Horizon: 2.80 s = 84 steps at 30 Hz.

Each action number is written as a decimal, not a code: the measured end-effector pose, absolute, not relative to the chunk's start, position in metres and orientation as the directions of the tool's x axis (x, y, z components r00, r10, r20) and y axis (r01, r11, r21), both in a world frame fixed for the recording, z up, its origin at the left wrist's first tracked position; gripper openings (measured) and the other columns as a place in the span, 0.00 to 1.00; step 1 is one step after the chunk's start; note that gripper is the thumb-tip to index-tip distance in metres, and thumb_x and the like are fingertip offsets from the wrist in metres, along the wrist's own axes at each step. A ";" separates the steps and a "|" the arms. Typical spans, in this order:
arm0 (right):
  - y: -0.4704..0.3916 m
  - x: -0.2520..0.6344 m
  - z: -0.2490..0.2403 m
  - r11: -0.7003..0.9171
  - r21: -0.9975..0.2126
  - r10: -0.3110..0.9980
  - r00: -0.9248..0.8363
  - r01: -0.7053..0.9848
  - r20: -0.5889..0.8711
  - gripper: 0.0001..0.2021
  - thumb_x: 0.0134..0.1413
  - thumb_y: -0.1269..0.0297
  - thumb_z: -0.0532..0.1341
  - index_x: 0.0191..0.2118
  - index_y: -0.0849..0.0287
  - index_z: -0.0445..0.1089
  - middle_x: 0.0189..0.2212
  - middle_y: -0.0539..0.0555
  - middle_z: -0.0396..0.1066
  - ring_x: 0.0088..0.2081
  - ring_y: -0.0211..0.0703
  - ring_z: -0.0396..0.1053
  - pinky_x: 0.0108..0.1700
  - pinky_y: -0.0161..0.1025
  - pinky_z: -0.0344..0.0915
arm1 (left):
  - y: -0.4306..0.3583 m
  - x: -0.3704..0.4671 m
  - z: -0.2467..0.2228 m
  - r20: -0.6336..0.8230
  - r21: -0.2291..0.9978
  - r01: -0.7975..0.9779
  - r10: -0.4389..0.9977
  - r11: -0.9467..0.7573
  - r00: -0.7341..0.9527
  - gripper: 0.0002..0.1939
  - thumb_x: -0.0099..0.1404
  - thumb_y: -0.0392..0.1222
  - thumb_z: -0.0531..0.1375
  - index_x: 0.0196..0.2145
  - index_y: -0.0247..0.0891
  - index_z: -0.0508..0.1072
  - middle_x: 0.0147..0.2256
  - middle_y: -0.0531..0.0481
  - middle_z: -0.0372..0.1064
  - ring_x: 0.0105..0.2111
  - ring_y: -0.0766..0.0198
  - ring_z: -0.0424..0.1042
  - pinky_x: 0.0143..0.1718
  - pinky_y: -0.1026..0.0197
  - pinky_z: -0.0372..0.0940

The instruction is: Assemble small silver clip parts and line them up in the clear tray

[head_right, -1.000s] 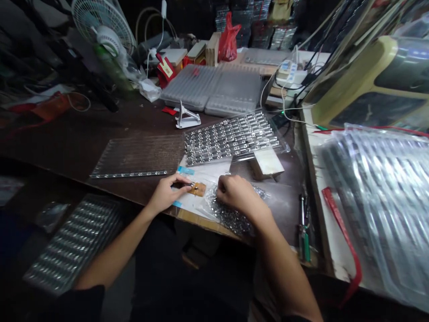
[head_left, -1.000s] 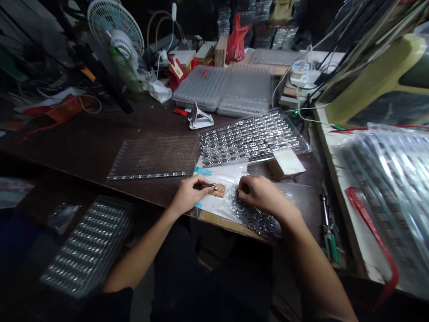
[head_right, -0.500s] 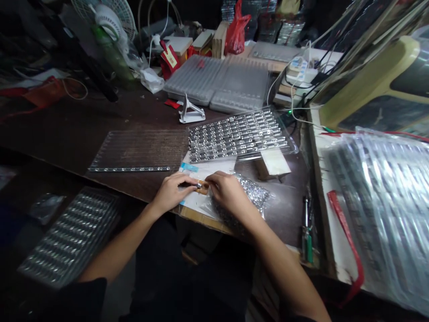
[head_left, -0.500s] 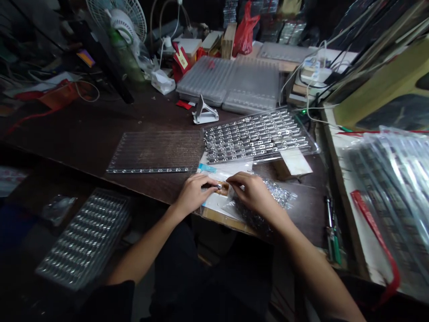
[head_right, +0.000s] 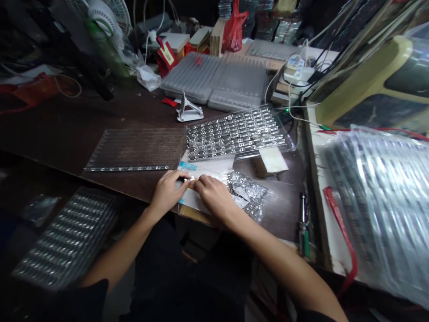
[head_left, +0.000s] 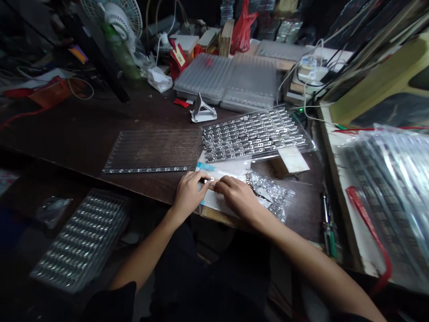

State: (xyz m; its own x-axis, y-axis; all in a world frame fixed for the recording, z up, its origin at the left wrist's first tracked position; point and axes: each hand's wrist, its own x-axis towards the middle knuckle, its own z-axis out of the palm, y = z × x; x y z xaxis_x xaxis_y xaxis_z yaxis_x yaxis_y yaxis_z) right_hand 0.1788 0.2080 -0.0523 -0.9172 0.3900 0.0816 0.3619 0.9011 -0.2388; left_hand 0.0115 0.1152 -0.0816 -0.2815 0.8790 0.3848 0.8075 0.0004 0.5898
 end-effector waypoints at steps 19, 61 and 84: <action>0.253 0.222 -0.024 0.635 -0.221 0.747 -0.661 0.741 -0.068 0.12 0.62 0.60 0.60 0.43 0.61 0.77 0.43 0.59 0.73 0.43 0.47 0.71 0.42 0.37 0.63 | 0.133 0.030 -0.069 0.440 0.712 0.695 0.835 -0.101 -0.329 0.02 0.65 0.36 0.62 0.37 0.38 0.74 0.38 0.50 0.75 0.40 0.62 0.73 0.44 0.60 0.65; 0.224 0.182 -0.042 0.780 -0.368 0.535 -0.845 0.505 -0.026 0.15 0.68 0.62 0.53 0.52 0.56 0.73 0.44 0.56 0.73 0.43 0.46 0.71 0.40 0.38 0.62 | 0.096 -0.024 -0.060 0.553 0.613 0.790 0.708 0.011 -0.439 0.03 0.67 0.38 0.60 0.38 0.39 0.74 0.40 0.49 0.76 0.44 0.60 0.72 0.51 0.56 0.65; 0.232 0.182 -0.055 0.705 -0.615 0.549 -0.821 0.354 0.158 0.11 0.64 0.67 0.55 0.42 0.62 0.74 0.39 0.59 0.73 0.39 0.44 0.71 0.44 0.39 0.66 | 0.119 -0.047 -0.075 0.423 0.455 0.882 0.842 0.123 -0.336 0.04 0.67 0.41 0.60 0.36 0.43 0.76 0.42 0.50 0.75 0.50 0.55 0.69 0.57 0.48 0.53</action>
